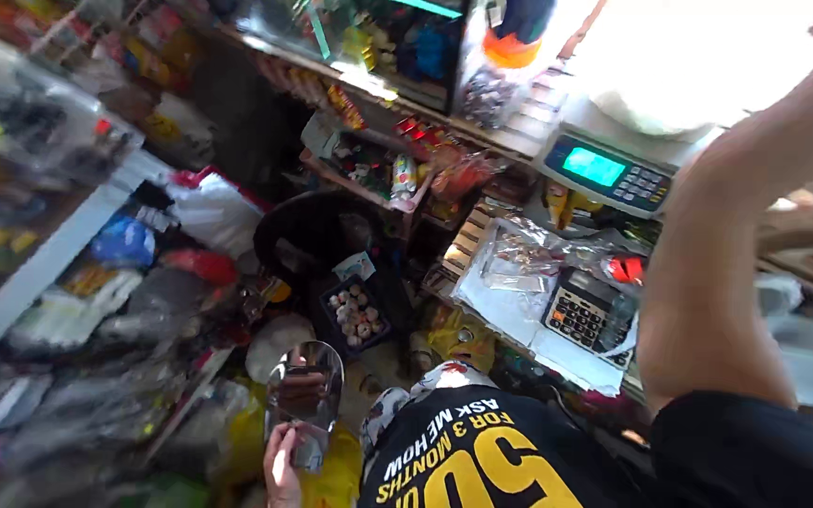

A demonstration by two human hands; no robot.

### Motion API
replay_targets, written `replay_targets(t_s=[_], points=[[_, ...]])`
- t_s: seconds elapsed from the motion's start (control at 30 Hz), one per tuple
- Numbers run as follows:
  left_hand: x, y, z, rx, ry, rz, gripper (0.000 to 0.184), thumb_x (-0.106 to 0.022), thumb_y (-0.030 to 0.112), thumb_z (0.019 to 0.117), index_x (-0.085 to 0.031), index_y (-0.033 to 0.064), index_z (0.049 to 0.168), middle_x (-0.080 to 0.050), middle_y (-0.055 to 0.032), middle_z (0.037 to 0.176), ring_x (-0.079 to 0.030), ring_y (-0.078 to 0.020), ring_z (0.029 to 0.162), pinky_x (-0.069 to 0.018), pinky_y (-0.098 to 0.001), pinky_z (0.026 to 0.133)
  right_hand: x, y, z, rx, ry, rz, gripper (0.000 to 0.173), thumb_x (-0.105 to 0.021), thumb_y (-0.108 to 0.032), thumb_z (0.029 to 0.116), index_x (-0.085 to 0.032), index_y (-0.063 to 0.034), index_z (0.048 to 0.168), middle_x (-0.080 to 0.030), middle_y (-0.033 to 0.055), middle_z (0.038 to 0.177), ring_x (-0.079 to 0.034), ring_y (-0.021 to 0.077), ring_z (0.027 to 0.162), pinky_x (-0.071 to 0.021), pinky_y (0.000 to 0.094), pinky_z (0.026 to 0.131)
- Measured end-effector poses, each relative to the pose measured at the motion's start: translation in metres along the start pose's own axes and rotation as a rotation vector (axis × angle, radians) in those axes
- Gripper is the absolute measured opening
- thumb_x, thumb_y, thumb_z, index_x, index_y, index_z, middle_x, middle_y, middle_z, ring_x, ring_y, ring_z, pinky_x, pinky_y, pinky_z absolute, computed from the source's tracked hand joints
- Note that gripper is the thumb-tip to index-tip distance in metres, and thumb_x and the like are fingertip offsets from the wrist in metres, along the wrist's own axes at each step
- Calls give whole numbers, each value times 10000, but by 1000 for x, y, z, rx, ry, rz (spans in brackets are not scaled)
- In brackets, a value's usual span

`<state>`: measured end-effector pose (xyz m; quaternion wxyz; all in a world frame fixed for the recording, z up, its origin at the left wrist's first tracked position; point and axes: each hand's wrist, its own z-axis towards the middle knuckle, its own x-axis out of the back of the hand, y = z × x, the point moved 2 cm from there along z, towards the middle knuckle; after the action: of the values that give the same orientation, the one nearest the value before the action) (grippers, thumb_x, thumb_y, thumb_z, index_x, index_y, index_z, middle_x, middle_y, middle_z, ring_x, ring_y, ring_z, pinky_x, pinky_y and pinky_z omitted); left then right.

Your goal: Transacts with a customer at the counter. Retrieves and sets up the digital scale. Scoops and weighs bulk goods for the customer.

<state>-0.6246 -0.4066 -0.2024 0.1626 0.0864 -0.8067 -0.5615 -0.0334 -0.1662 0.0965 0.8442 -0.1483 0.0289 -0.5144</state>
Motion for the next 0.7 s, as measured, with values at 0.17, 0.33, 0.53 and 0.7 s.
replay_targets(t_s=[0.17,0.33,0.53,0.7], points=[[51,1,-108,335,308,130,348,-453,84,1038,-500,-127,1310,-622,-133,1086,-572,-82,930,-486,-270,874,-76,-175,-151,298,-831,548,249,-616,-127,978,-616,-104,1226,-622,104,1229,-578,233,1207,-462,379,1058],[130,-59,-265,436,733,145,318,-540,176,1018,-578,-81,1200,-651,-196,1112,-624,-216,1007,-512,-451,939,-52,-252,-263,505,-1542,1055,274,-561,-112,1010,-700,-109,1246,-686,211,1212,-680,353,1050,-547,464,899],[170,-100,-366,1031,1063,486,462,-612,362,1013,-652,-4,1291,-655,-309,1244,-562,-524,1238,-291,-766,1075,-38,-289,-308,420,-1768,989,268,-549,-130,999,-725,-32,1176,-660,255,1186,-663,369,1060,-564,444,868],[196,-166,-309,1192,725,688,419,-597,292,1006,-652,47,1341,-629,-296,1319,-520,-505,1310,-289,-702,1135,-22,-320,-339,379,-1935,892,291,-543,-110,967,-690,52,1159,-655,291,1111,-667,392,988,-564,466,864]])
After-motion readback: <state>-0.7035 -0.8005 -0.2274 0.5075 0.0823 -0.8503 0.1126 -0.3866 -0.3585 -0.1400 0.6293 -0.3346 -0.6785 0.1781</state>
